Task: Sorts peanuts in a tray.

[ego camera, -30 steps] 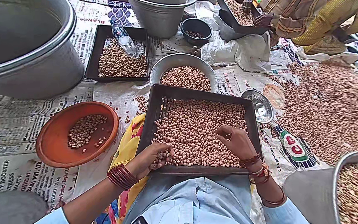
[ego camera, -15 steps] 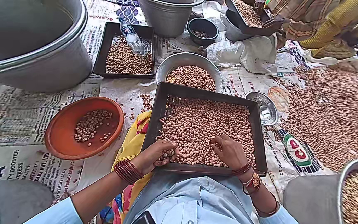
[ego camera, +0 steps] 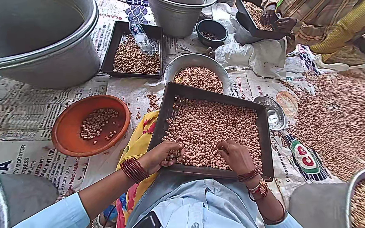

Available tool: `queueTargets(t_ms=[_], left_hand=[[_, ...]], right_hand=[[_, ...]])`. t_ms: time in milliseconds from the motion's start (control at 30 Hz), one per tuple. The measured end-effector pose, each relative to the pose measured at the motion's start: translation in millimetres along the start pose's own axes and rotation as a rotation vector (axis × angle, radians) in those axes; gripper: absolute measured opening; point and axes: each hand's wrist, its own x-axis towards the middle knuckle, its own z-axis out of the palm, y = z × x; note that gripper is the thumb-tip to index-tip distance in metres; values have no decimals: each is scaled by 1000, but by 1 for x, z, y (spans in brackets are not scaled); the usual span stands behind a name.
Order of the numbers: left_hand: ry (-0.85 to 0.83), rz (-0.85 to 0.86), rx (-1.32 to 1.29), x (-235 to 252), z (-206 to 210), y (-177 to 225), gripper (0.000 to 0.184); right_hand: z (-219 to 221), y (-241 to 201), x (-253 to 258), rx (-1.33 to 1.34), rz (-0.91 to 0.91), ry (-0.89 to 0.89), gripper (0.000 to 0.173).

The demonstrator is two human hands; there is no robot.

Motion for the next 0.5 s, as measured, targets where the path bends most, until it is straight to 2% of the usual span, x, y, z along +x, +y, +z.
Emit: queueTargets(t_ms=[167, 367, 433, 500], left_hand=[[15, -6, 2, 1, 1, 0, 42], [28, 1, -16, 1, 2, 0, 42], [42, -1, -15, 1, 2, 0, 42], [56, -7, 0, 1, 3, 0, 44]], right_hand=[[14, 4, -5, -19, -78, 117, 15], [10, -2, -5, -64, -84, 94, 15], [3, -10, -8, 7, -125, 150, 16], [-6, -19, -13, 227, -251, 246, 19]])
